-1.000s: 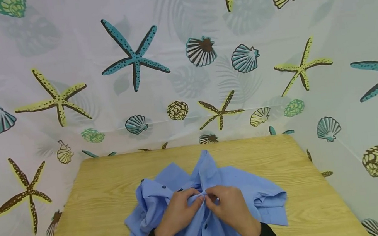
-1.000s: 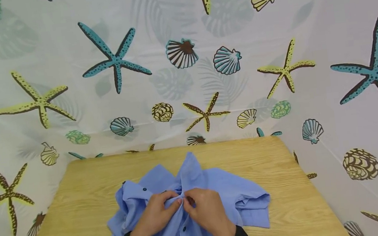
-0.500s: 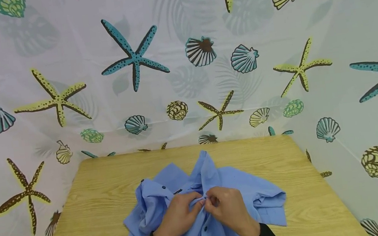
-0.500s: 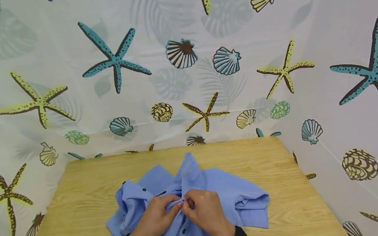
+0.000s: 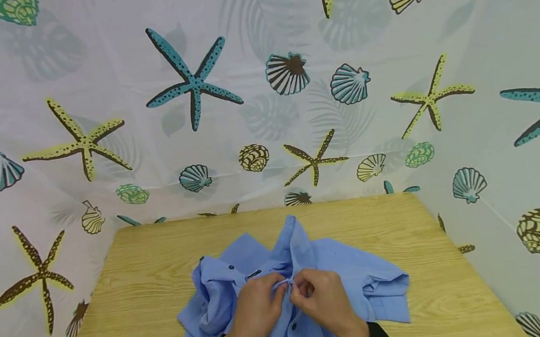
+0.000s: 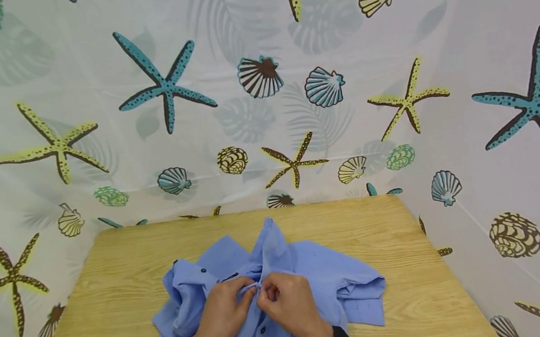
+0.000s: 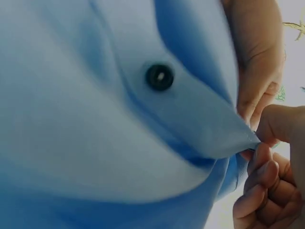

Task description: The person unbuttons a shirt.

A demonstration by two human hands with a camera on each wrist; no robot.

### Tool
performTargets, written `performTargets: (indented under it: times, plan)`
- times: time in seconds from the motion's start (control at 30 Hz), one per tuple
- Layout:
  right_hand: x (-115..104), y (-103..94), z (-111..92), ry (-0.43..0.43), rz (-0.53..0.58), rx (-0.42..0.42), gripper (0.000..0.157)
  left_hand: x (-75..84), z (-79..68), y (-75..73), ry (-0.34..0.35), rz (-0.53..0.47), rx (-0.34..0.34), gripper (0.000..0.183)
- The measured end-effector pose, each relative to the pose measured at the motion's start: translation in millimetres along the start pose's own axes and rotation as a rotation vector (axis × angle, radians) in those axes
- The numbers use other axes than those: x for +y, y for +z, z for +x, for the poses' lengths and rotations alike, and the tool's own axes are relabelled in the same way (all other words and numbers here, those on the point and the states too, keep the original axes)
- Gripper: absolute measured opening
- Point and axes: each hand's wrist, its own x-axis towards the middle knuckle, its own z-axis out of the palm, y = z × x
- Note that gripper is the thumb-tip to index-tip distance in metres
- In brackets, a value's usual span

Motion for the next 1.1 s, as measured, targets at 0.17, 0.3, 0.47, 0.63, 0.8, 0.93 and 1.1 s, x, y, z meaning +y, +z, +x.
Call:
performTargets:
  times: [0.17, 0.3, 0.47, 0.63, 0.8, 0.93, 1.1]
  plan:
    - [1, -6.1, 0, 0.159, 0.170, -0.117, 0.018, -5.7, -0.1, -1.8, 0.031, -0.115, -0.033, 0.008]
    - [4, -14.4, 3, 0.221, 0.245, -0.221, 0.013, -9.0, -0.7, -3.1, 0.057, -0.141, -0.064, 0.011]
    - [-4, -29.6, 12, 0.249, 0.372, -0.320, 0.009, -12.5, -2.2, -4.7, 0.102, -0.204, -0.126, 0.016]
    - [-17, -41.5, 19, 0.293, 0.402, -0.387, 0.007, -17.0, -2.5, -5.5, 0.105, -0.283, -0.179, 0.017]
    - [-14, -32.9, 15, 0.305, 0.349, -0.328, 0.006, -17.1, -1.1, -7.2, 0.023, -0.294, -0.167, 0.015]
    - [1, -20.4, 6, 0.308, 0.340, -0.292, 0.008, -14.8, -0.3, -10.7, -0.007, -0.292, -0.138, 0.011]
    - [-1, -17.1, 5, 0.239, 0.386, -0.251, 0.008, -11.9, 1.0, -12.7, -0.014, -0.281, -0.100, 0.005]
